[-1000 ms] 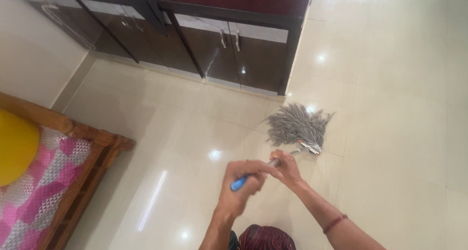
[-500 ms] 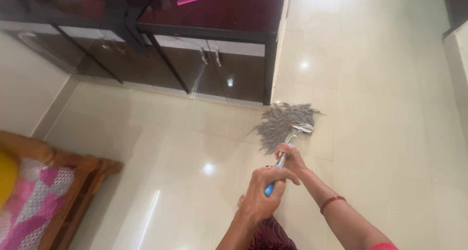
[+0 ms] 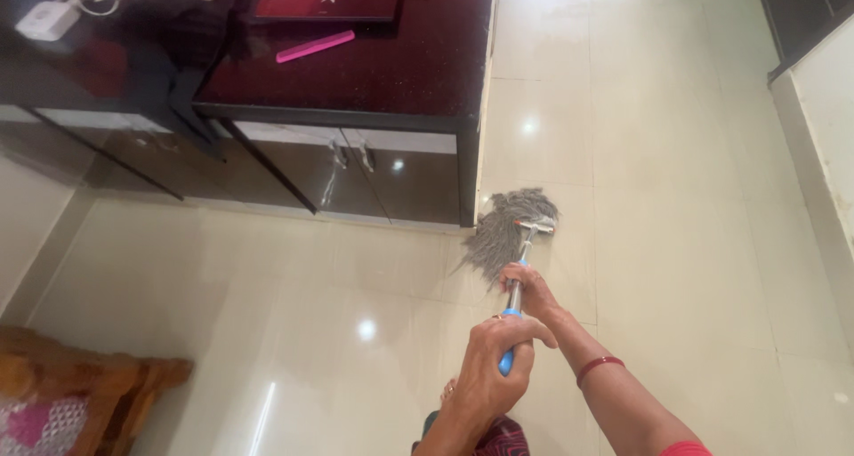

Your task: The person is mopping the tiled floor using a string mop, moving it back and forth across various sections of the room and around furniture.

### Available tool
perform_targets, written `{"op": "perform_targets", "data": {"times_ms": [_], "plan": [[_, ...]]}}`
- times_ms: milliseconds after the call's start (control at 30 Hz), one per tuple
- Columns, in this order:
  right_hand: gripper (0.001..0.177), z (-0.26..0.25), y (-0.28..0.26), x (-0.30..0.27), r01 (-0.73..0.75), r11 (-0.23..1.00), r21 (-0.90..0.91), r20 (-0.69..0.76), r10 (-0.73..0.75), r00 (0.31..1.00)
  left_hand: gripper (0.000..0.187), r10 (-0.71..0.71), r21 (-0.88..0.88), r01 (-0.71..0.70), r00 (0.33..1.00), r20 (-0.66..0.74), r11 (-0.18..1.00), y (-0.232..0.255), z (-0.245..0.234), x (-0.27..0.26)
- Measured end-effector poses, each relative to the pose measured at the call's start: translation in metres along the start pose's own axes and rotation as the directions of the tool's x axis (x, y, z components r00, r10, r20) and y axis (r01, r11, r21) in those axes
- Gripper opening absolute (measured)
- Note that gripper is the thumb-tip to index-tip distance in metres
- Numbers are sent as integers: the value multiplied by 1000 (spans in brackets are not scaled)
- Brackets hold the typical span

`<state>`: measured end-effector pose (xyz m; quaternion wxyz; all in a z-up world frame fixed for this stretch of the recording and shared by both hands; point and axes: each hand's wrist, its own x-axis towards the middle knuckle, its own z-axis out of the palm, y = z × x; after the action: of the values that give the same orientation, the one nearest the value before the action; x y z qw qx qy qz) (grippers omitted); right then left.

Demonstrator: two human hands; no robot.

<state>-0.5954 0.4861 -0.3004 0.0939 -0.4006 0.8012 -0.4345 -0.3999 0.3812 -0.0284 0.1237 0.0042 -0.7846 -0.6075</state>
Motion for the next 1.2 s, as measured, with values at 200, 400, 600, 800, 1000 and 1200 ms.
{"op": "perform_targets", "data": {"times_ms": [200, 400, 600, 800, 1000, 1200], "plan": [[20, -2, 52, 57, 11, 1000, -2, -36, -11, 999, 27, 89, 3, -89, 996, -3, 996, -42, -10, 60], [6, -24, 49, 82, -293, 881, 372, -7, 318, 948, 31, 93, 8, -94, 994, 52, 996, -47, -14, 103], [22, -48, -4, 70, -26, 993, 116, -80, 35, 996, 32, 116, -51, -115, 993, 6, 992, -7, -28, 115], [13, -69, 17, 56, 69, 997, 38, -25, -68, 997, 31, 18, -128, -21, 999, -30, 991, 5, 8, 116], [8, -111, 93, 21, -244, 682, 689, 164, 181, 970, 29, 182, 75, -191, 978, 106, 979, 11, 85, 119], [14, -190, 137, -37, -13, 994, -111, 2, 14, 1000, 33, 395, 117, -427, 891, 225, 897, 12, 177, 139]]}}
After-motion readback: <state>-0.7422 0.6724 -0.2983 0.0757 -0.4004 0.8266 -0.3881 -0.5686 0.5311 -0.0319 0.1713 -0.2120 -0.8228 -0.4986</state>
